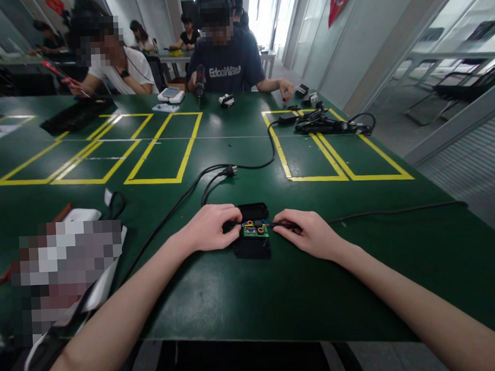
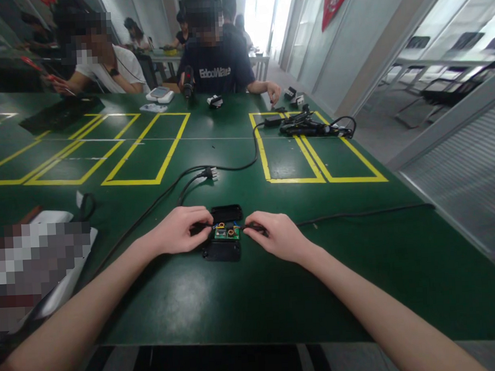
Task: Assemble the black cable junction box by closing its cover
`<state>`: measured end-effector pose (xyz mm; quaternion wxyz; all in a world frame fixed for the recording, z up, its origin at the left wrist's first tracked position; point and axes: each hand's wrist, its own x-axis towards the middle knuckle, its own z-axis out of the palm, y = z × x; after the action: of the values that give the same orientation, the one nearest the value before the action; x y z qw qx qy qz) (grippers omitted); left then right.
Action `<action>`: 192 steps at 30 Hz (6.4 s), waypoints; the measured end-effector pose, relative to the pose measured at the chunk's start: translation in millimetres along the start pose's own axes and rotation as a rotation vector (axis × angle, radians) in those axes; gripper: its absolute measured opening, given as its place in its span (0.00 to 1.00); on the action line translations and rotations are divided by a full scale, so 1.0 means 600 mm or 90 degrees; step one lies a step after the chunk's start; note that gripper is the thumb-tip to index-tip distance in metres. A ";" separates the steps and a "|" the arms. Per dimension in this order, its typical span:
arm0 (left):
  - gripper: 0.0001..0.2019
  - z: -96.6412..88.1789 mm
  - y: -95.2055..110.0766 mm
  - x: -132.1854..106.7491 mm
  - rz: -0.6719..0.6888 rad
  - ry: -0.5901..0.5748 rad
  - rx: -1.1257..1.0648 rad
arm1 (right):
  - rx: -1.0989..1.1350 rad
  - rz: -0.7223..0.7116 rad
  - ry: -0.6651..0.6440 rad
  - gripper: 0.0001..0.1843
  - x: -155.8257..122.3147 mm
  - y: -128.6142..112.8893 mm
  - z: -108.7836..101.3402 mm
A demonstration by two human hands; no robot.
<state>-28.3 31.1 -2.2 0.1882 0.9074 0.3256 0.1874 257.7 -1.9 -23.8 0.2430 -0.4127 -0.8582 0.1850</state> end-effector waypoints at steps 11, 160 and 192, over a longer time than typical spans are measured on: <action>0.07 0.003 -0.004 0.006 -0.053 -0.029 -0.083 | -0.031 -0.025 0.045 0.11 0.004 0.002 0.010; 0.13 -0.004 -0.027 0.012 -0.260 -0.021 -0.452 | 0.278 0.051 0.147 0.04 0.021 -0.016 0.043; 0.06 -0.012 -0.019 0.011 -0.215 -0.029 -0.453 | 0.253 -0.053 0.092 0.24 0.018 -0.019 0.031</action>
<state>-32.9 45.3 -0.3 0.5261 0.7233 0.3808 0.2347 234.1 -2.2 -29.9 0.3878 -0.3330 -0.8015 0.3103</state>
